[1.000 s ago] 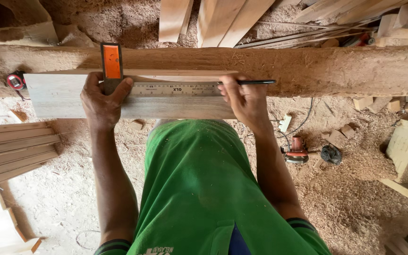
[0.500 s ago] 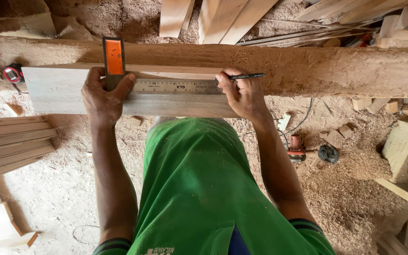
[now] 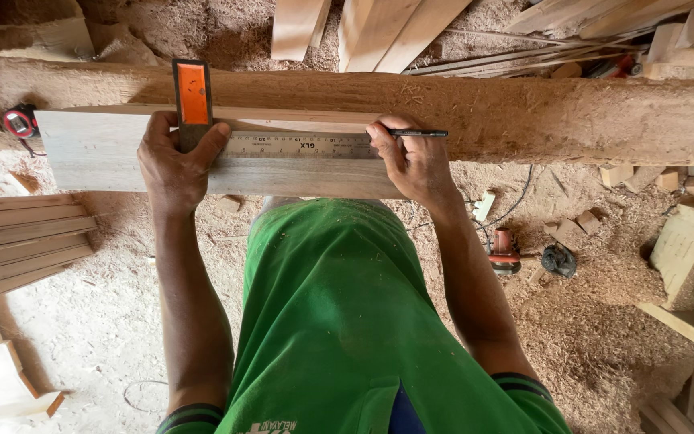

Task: The person measures and marks wooden planks using a try square and a pencil. They repeatedly position the square on different planks, draw straight lines, and move the planks to continue marking.

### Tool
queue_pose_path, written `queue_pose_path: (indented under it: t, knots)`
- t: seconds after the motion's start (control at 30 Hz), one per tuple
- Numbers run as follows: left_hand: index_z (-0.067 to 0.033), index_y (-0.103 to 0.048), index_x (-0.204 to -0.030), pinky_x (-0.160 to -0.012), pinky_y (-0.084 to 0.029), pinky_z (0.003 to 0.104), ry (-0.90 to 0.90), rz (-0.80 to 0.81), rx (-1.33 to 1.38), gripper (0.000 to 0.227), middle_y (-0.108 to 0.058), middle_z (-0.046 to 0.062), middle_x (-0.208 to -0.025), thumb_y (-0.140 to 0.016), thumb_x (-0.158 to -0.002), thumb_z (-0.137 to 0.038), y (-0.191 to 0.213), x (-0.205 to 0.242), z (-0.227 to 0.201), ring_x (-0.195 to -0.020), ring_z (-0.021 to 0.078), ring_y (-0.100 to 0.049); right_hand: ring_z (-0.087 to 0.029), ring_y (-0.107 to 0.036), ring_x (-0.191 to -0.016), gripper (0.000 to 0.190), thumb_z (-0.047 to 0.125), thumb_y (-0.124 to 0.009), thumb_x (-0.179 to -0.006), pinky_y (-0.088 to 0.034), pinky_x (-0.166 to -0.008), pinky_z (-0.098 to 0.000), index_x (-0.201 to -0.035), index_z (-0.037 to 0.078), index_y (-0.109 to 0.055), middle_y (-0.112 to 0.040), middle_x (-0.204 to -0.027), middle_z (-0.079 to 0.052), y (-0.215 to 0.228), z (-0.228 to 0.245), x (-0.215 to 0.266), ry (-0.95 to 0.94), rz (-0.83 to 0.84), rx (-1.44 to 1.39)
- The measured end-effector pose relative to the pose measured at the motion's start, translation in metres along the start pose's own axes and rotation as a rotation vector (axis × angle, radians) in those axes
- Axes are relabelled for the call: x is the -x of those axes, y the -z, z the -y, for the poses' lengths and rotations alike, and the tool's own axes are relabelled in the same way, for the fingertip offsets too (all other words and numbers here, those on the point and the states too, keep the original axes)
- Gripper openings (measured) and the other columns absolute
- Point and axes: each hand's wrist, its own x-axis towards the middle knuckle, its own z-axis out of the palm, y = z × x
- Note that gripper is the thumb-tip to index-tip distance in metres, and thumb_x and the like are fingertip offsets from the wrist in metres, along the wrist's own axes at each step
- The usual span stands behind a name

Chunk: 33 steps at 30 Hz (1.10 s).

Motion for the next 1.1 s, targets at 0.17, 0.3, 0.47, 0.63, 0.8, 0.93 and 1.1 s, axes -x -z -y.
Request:
queue_pose_path:
  t: [0.17, 0.3, 0.47, 0.63, 0.8, 0.93, 1.1]
  knots:
    - [-0.0051, -0.063, -0.106, -0.046, -0.043, 0.024, -0.003, -0.004, -0.039, 0.037, -0.069, 0.001, -0.069, -0.087, -0.096, -0.032, 0.0, -0.001, 0.0, -0.052, 0.0049, -0.058, -0.012, -0.07, -0.059, 0.025, 0.022, -0.055, -0.113, -0.055, -0.044, -0.0262, -0.102, 0.002, -0.065, -0.073, -0.078, -0.01, -0.003, -0.021, 0.005, -0.067, -0.056, -0.093]
    - [-0.0054, -0.063, -0.106, -0.048, -0.045, 0.023, -0.01, -0.01, -0.02, 0.037, -0.069, -0.001, -0.068, -0.087, -0.096, -0.032, 0.0, 0.0, 0.001, -0.054, 0.003, -0.06, -0.013, -0.073, -0.066, 0.025, 0.023, -0.053, -0.115, -0.06, -0.05, -0.0259, -0.102, 0.004, -0.064, -0.072, -0.079, -0.009, -0.004, -0.021, 0.008, -0.037, -0.045, -0.029]
    - [-0.0054, -0.063, -0.105, -0.046, -0.041, 0.024, 0.005, -0.012, -0.041, 0.037, -0.066, -0.001, -0.066, -0.087, -0.095, -0.031, 0.0, 0.0, 0.0, -0.051, 0.0032, -0.056, -0.014, -0.074, -0.068, 0.023, 0.021, -0.054, -0.114, -0.062, -0.053, -0.0269, -0.106, 0.002, -0.065, -0.071, -0.081, -0.01, 0.003, -0.011, 0.003, -0.074, 0.033, -0.032]
    - [-0.0055, -0.064, -0.106, -0.046, -0.039, 0.024, 0.014, -0.014, -0.035, 0.035, -0.066, -0.001, -0.066, -0.087, -0.095, -0.03, 0.0, 0.0, -0.003, -0.051, 0.0034, -0.055, -0.015, -0.074, -0.068, 0.021, 0.019, -0.056, -0.113, -0.061, -0.054, -0.0271, -0.105, 0.001, -0.064, -0.071, -0.08, -0.01, 0.006, -0.001, -0.002, -0.085, 0.024, -0.041]
    - [-0.0054, -0.065, -0.108, -0.051, -0.046, 0.021, -0.001, -0.01, -0.012, 0.034, -0.07, 0.001, -0.069, -0.086, -0.095, -0.029, 0.0, 0.001, -0.003, -0.056, 0.0039, -0.063, -0.016, -0.075, -0.073, 0.02, 0.018, -0.057, -0.113, -0.063, -0.058, -0.0279, -0.106, 0.001, -0.064, -0.071, -0.084, -0.011, 0.007, 0.003, -0.003, -0.059, 0.025, -0.033]
    - [-0.004, -0.064, -0.108, -0.05, -0.047, 0.022, -0.009, -0.011, -0.014, 0.035, -0.071, 0.003, -0.071, -0.086, -0.096, -0.028, 0.0, 0.0, -0.002, -0.057, 0.0051, -0.064, -0.016, -0.075, -0.072, 0.019, 0.017, -0.058, -0.113, -0.062, -0.056, -0.0284, -0.105, 0.001, -0.064, -0.071, -0.085, -0.011, 0.006, 0.002, -0.002, -0.058, 0.023, -0.029]
    - [-0.0044, -0.064, -0.108, -0.05, -0.05, 0.023, 0.007, -0.008, 0.0, 0.034, -0.073, 0.002, -0.074, -0.086, -0.095, -0.028, 0.0, 0.0, -0.002, -0.059, 0.0044, -0.066, -0.015, -0.074, -0.069, 0.019, 0.017, -0.057, -0.113, -0.062, -0.055, -0.0282, -0.106, 0.002, -0.066, -0.072, -0.083, -0.011, 0.002, -0.006, 0.0, -0.037, -0.004, 0.007]
